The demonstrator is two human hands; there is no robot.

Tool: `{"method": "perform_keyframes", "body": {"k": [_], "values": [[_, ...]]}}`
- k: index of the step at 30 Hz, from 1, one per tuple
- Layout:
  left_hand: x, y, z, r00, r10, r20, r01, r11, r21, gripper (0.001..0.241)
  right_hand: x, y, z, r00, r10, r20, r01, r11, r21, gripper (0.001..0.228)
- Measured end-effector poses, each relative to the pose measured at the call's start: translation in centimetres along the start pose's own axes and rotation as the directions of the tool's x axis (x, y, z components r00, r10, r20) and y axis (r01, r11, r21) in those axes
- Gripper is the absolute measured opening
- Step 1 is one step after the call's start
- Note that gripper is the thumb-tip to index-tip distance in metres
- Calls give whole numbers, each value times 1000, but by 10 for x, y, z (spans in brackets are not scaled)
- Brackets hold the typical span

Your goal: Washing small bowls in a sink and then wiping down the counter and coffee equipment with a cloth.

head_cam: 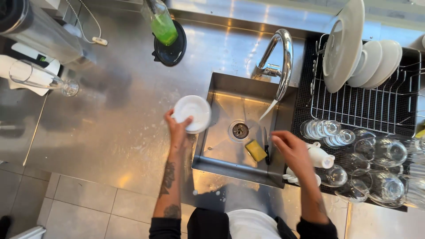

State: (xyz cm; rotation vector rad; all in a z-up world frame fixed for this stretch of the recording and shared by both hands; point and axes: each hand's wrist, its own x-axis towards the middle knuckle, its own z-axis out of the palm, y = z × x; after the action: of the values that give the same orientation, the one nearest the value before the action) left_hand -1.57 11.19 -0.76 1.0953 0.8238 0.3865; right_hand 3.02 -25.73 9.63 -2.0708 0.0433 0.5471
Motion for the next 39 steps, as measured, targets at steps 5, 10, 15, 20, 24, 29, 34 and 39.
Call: {"method": "perform_keyframes", "body": {"k": [5, 10, 15, 20, 24, 29, 34, 39], "values": [[-40, -34, 82, 929, -142, 341, 226, 949, -222, 85, 63, -17, 54, 996, 1, 90, -46, 864, 501, 46], [-69, -68, 155, 787, -232, 572, 472, 824, -314, 56, 103, -27, 58, 988, 30, -149, 12, 962, 271, 47], [-74, -95, 177, 699, -390, 599, 674, 639, -371, 67, 106, -10, 34, 975, -31, -222, 50, 996, 78, 34], [-87, -117, 181, 653, -392, 648, 701, 636, -323, 66, 90, -4, 23, 862, -416, -288, 340, 898, -279, 30], [-88, -93, 173, 810, -305, 501, 490, 821, -293, 48, 88, -20, 28, 950, -259, -174, 248, 965, -82, 36], [-73, -77, 154, 894, -198, 402, 269, 955, -128, 38, 104, -10, 44, 993, -53, -104, 50, 998, -26, 46], [-68, -89, 158, 885, -256, 389, 279, 960, -2, 38, 100, 14, 38, 1000, 14, 8, -14, 996, 86, 36], [-72, -97, 173, 832, -270, 484, 275, 959, 62, 40, 96, 20, 24, 996, -20, -87, 30, 993, 116, 41]]}}
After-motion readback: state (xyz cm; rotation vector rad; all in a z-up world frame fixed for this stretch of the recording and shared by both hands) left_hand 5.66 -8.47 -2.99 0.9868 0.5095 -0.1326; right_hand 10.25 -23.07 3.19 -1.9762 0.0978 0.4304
